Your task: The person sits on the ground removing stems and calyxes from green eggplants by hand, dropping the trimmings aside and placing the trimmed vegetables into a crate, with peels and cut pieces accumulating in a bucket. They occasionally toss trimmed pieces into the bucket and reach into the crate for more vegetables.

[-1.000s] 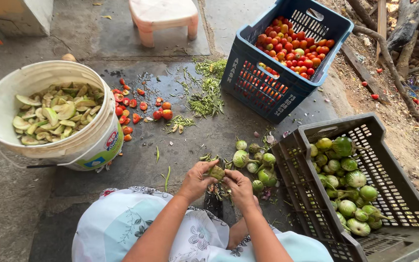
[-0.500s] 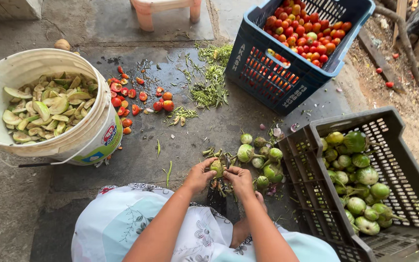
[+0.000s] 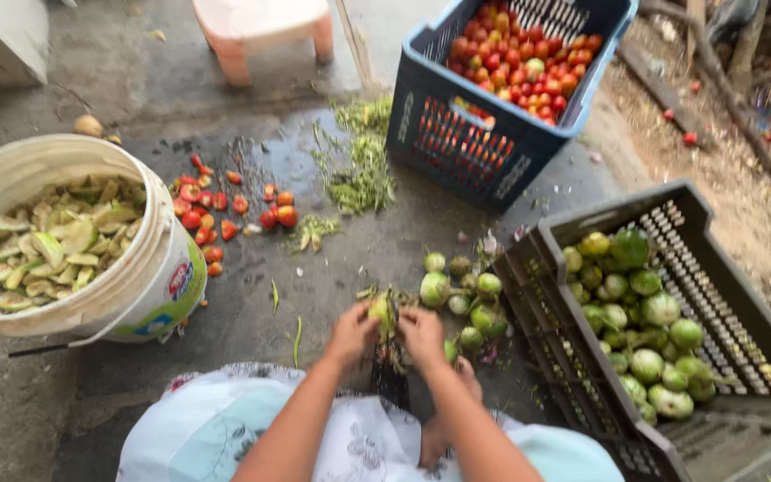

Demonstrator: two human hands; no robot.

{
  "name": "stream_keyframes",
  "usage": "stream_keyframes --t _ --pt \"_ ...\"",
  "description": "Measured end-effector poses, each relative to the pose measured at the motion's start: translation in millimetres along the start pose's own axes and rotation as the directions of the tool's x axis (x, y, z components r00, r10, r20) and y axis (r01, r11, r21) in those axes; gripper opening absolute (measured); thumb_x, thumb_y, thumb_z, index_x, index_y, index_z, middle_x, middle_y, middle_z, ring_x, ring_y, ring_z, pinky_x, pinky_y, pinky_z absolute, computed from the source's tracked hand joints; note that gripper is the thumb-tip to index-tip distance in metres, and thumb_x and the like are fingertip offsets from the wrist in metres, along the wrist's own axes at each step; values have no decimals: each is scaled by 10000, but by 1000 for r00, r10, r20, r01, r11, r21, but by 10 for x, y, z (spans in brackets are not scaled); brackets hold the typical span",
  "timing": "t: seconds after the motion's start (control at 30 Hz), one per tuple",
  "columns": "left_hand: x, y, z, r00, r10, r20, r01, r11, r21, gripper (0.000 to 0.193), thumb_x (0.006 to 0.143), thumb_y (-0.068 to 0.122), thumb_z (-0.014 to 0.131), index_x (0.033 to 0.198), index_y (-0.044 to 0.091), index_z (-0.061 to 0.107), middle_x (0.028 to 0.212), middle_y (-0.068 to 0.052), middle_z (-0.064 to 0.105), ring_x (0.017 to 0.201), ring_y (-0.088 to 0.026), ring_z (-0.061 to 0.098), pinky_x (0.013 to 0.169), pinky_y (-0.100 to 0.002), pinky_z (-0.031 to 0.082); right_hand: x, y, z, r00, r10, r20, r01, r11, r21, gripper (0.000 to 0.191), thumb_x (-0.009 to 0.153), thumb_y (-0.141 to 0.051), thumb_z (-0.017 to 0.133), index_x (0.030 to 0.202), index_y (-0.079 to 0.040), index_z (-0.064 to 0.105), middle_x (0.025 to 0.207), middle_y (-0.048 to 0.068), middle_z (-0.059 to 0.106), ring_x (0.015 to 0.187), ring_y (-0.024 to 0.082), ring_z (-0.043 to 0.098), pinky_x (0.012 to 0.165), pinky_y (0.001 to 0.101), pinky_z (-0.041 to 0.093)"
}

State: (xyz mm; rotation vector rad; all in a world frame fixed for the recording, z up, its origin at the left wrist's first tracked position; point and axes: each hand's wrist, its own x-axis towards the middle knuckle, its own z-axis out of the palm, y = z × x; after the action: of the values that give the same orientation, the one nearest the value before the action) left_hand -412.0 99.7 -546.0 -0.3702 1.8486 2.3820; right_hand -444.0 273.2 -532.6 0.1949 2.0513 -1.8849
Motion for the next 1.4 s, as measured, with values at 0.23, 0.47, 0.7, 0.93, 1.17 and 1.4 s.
stream_keyframes --t 0.23,0.47,0.7,0.93,1.17,1.4 --pt "-88 -166 0 965 -237 -112 250 961 115 421 926 58 700 1342 72 632 1127 -59 727 872 -148 694 681 -295 567 -46 468 8 972 227 58 -229 973 34 178 897 -32 691 1053 34 746 846 87 739 621 142 675 559 282 570" --pt "-277 117 -8 994 -20 105 21 1000 -3 500 838 -36 735 1311 69 609 1167 -36 714 1059 -138 680 909 -294 575 -161 113 -193 967 40 251 -79 986 148 258 869 -12 703 1126 2 696 962 40 747 829 107 709 738 252 595" --pt "-437 517 149 994 90 59 -91 996 23 504 825 -35 756 1303 78 639 1148 -43 740 1061 -128 686 951 -287 563 -261 -58 -174 961 -218 173 179 960 215 258 899 42 700 1155 23 724 1016 50 756 905 96 682 822 251 560" --pt "-355 251 113 994 102 -28 -99 990 97 501 801 -41 794 1282 56 694 1113 -50 762 1009 -129 708 911 -282 582 -130 171 -121 967 -216 133 181 955 235 254 900 23 675 1148 -2 726 989 33 753 892 82 678 834 235 565" --pt "-225 -109 6 990 -139 16 138 961 -238 565 830 -30 763 1377 62 656 1097 -56 757 940 -140 689 821 -287 555 -221 182 -41 974 -197 115 188 978 90 162 917 -29 696 1073 -4 731 918 3 723 818 51 619 731 197 508" --pt "-272 102 95 997 67 -30 -71 982 -173 541 817 -44 775 1341 28 664 1131 -36 763 991 -109 709 877 -260 592 -237 13 -40 983 -136 120 95 951 296 195 916 -24 676 1104 -16 727 917 -1 720 791 62 604 703 234 485"
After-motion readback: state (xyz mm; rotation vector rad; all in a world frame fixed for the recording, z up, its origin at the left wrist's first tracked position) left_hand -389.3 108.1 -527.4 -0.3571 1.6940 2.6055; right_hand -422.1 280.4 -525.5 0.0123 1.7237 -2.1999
